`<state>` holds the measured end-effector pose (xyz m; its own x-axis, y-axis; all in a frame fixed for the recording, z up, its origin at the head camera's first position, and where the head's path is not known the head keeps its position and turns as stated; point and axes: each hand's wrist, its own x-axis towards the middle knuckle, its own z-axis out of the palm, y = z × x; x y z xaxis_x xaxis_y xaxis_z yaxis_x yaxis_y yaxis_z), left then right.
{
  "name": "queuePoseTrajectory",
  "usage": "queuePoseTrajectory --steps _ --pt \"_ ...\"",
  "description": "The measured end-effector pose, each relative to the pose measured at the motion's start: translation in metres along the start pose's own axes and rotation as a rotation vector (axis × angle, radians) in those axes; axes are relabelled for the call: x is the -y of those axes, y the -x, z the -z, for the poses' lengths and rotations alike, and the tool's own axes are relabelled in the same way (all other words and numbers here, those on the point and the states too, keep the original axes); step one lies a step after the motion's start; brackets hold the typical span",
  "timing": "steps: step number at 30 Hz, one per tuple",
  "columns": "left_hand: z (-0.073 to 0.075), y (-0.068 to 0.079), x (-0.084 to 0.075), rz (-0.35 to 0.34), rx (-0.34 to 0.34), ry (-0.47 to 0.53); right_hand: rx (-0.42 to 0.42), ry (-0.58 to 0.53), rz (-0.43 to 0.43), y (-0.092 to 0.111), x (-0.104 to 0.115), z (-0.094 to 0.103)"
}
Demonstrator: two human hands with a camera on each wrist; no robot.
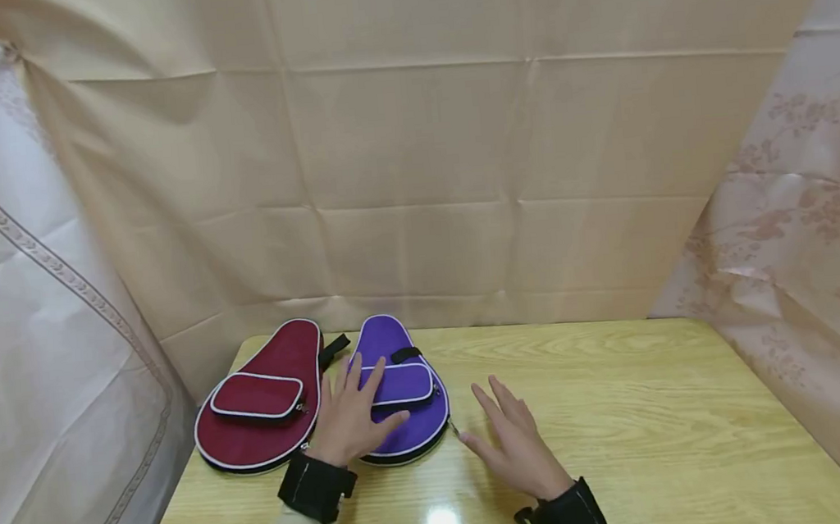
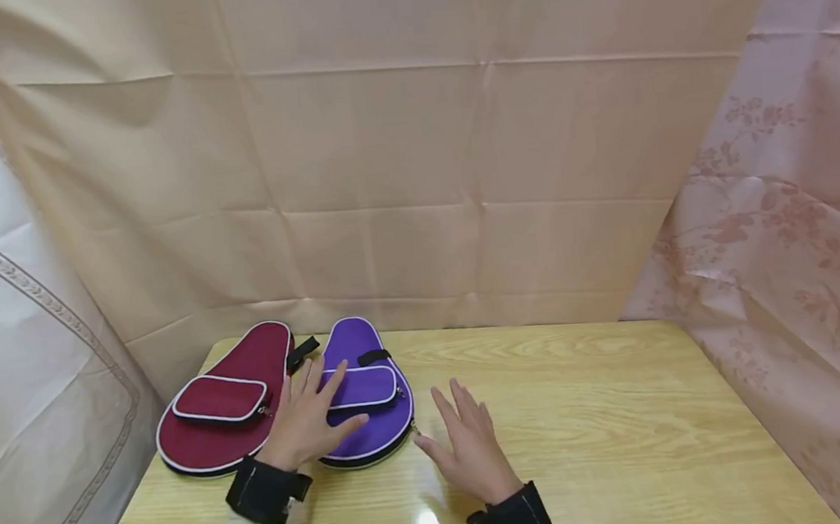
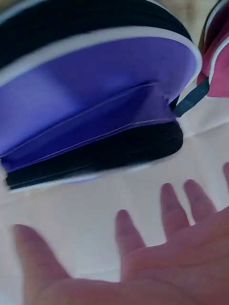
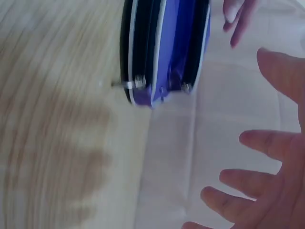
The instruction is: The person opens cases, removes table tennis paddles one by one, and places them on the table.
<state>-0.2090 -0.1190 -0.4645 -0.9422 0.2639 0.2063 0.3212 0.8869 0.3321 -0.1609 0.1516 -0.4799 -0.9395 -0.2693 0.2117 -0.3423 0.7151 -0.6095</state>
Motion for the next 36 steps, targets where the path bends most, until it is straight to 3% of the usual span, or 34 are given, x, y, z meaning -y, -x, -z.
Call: queuePoseTrajectory --steps 8,17,26,33,36 --pt "0.001 -0.031 0.025 -0.034 0.187 -0.004 0.171 -0.097 -0.032 -0.038 0.012 -0.013" --pt "-0.003 -0.036 0.027 -0.066 0.243 0.046 0.293 -0.076 -0.084 -0.059 0.016 -0.032" --pt "-0.006 -0.033 0.019 -0.030 0.246 0.036 0.277 -0.082 -0.134 -0.055 0.014 -0.041" --pt "-0.007 -0.024 0.009 -0.033 0.245 0.033 0.237 0.048 -0.230 -0.047 0.005 -0.040" --pt "-0.006 -0.019 0.002 -0.031 0.257 0.022 0.236 0.053 -0.243 -0.042 0.001 -0.035"
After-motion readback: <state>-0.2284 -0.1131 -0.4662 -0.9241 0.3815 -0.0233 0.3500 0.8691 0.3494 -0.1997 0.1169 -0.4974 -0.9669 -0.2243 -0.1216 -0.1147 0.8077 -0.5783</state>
